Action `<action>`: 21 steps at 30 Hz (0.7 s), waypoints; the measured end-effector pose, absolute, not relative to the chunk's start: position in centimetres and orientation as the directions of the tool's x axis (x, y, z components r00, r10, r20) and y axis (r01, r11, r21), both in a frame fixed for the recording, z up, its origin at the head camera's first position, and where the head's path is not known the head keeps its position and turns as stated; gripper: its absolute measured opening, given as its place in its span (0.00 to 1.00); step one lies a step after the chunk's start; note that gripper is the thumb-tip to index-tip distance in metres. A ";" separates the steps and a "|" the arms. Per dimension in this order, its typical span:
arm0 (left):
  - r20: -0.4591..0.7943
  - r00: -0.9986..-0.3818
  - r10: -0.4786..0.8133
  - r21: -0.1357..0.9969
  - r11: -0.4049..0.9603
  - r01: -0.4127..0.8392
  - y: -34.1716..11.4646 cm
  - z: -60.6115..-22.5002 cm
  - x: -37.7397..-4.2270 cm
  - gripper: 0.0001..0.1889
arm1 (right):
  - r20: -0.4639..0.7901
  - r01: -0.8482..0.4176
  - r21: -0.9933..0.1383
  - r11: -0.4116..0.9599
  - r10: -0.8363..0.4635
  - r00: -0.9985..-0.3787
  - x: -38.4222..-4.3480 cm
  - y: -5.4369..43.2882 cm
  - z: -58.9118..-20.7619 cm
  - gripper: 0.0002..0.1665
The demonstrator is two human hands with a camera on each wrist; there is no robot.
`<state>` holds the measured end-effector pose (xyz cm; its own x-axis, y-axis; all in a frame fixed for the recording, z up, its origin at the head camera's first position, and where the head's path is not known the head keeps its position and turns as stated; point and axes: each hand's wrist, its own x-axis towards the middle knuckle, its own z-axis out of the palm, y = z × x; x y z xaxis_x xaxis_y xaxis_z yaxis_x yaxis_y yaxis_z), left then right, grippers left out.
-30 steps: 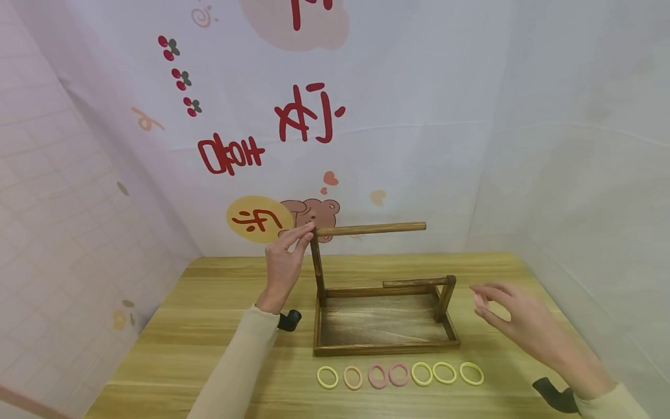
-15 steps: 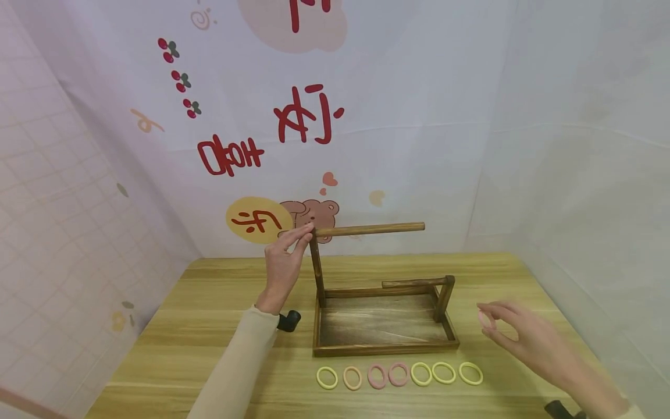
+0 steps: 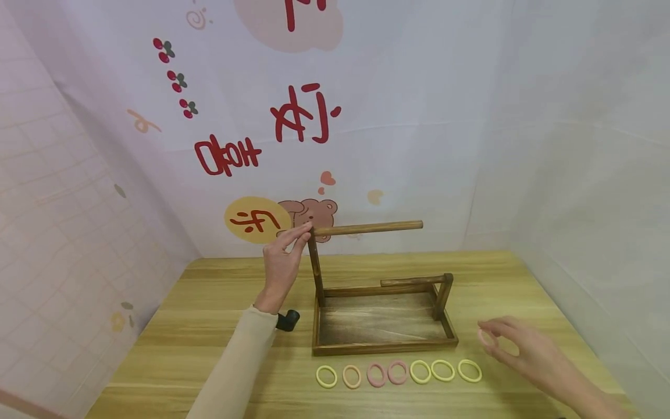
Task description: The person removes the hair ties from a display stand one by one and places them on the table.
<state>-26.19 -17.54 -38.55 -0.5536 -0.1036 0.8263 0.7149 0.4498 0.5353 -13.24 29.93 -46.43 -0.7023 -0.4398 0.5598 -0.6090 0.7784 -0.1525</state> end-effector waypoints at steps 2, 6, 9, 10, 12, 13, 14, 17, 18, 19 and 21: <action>0.822 -0.561 -0.101 0.543 0.438 0.716 -17.7 -38.5 -26.1 0.12 | 0.541 -0.594 -0.155 0.789 -0.436 -0.719 -13.1 30.0 -46.7 0.32; 0.827 -0.554 -0.096 0.539 0.418 0.731 -17.8 -38.4 -26.1 0.12 | 0.537 -0.606 -0.152 0.780 -0.450 -0.714 -13.0 30.3 -47.3 0.32; 0.829 -0.550 -0.102 0.536 0.426 0.729 -17.7 -38.4 -26.2 0.12 | 0.558 -0.645 -0.133 0.753 -0.481 -0.676 -13.2 30.7 -47.9 0.32; 0.833 -0.544 -0.102 0.531 0.428 0.731 -17.7 -38.4 -26.2 0.12 | 0.569 -0.665 -0.126 0.736 -0.496 -0.656 -13.3 30.8 -48.1 0.31; 0.831 -0.547 -0.099 0.531 0.437 0.726 -17.7 -38.4 -26.2 0.12 | 0.584 -0.692 -0.114 0.713 -0.515 -0.627 -13.4 31.1 -48.6 0.31; 0.827 -0.554 -0.097 0.535 0.439 0.721 -17.7 -38.4 -26.2 0.12 | 0.591 -0.705 -0.108 0.701 -0.524 -0.613 -13.5 31.2 -48.9 0.31; 0.825 -0.558 -0.093 0.536 0.445 0.718 -17.8 -38.4 -26.2 0.12 | 0.595 -0.710 -0.107 0.696 -0.527 -0.607 -13.5 31.3 -49.1 0.31; 0.820 -0.566 -0.083 0.538 0.451 0.712 -17.9 -38.4 -26.1 0.12 | 0.585 -0.700 -0.126 0.703 -0.517 -0.624 -13.3 31.4 -49.5 0.30; 0.819 -0.568 -0.082 0.539 0.452 0.711 -17.9 -38.4 -26.1 0.12 | 0.575 -0.691 -0.134 0.710 -0.512 -0.638 -13.2 31.4 -49.6 0.30; 0.820 -0.566 -0.082 0.537 0.455 0.711 -17.9 -38.4 -26.1 0.12 | 0.564 -0.680 -0.140 0.720 -0.506 -0.652 -13.0 31.4 -49.7 0.29; 0.822 -0.563 -0.083 0.533 0.460 0.710 -17.9 -38.4 -26.1 0.12 | 0.532 -0.650 -0.155 0.744 -0.491 -0.690 -12.7 31.4 -49.8 0.27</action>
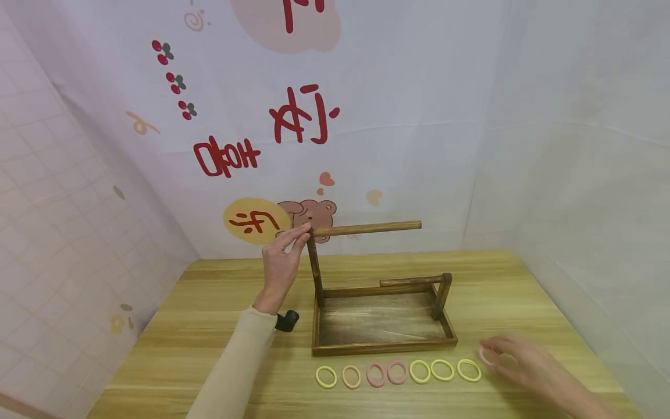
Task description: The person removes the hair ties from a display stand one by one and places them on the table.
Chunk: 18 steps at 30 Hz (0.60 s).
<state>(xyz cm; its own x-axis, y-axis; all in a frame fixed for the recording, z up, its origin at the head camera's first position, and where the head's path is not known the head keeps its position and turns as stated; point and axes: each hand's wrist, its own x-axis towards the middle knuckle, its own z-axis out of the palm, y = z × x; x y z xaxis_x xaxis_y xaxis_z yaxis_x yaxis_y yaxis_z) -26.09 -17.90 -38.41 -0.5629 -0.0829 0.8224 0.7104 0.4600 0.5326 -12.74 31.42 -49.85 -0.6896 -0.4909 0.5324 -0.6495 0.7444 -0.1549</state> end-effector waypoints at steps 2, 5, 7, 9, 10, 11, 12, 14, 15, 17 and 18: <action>0.824 -0.561 -0.085 0.531 0.464 0.709 -17.9 -38.4 -26.1 0.12 | 0.498 -0.622 -0.153 0.768 -0.484 -0.720 -12.6 31.3 -50.0 0.24; 0.824 -0.560 -0.087 0.530 0.471 0.705 -18.0 -38.5 -26.1 0.12 | 0.448 -0.591 -0.158 0.791 -0.476 -0.757 -12.4 31.2 -50.4 0.19; 0.822 -0.562 -0.088 0.532 0.469 0.705 -18.0 -38.5 -26.1 0.12 | 0.433 -0.588 -0.161 0.792 -0.479 -0.764 -12.4 31.2 -50.6 0.18; 0.826 -0.557 -0.088 0.529 0.465 0.710 -18.1 -38.4 -26.1 0.12 | 0.433 -0.593 -0.174 0.786 -0.479 -0.763 -12.5 31.2 -50.8 0.17; 0.827 -0.556 -0.088 0.528 0.462 0.712 -18.1 -38.4 -26.2 0.12 | 0.431 -0.592 -0.183 0.785 -0.477 -0.766 -12.5 31.3 -50.9 0.16; 0.828 -0.554 -0.088 0.526 0.460 0.715 -18.2 -38.3 -26.2 0.13 | 0.433 -0.593 -0.189 0.782 -0.476 -0.765 -12.6 31.3 -51.0 0.16; 0.830 -0.550 -0.087 0.524 0.458 0.718 -18.2 -38.3 -26.3 0.13 | 0.435 -0.598 -0.191 0.778 -0.479 -0.763 -12.6 31.3 -51.0 0.16; 0.834 -0.546 -0.084 0.518 0.460 0.721 -18.3 -38.2 -26.3 0.12 | 0.433 -0.605 -0.194 0.772 -0.486 -0.759 -12.8 31.4 -51.2 0.17; 0.835 -0.544 -0.084 0.516 0.462 0.721 -18.4 -38.2 -26.3 0.12 | 0.429 -0.613 -0.197 0.765 -0.495 -0.756 -12.9 31.4 -51.2 0.19; 0.836 -0.543 -0.078 0.510 0.473 0.718 -18.4 -38.1 -26.3 0.13 | 0.426 -0.625 -0.183 0.759 -0.512 -0.746 -13.1 31.5 -51.3 0.22; 0.839 -0.539 -0.074 0.504 0.481 0.718 -18.4 -38.1 -26.3 0.13 | 0.424 -0.634 -0.174 0.753 -0.524 -0.739 -13.2 31.6 -51.3 0.24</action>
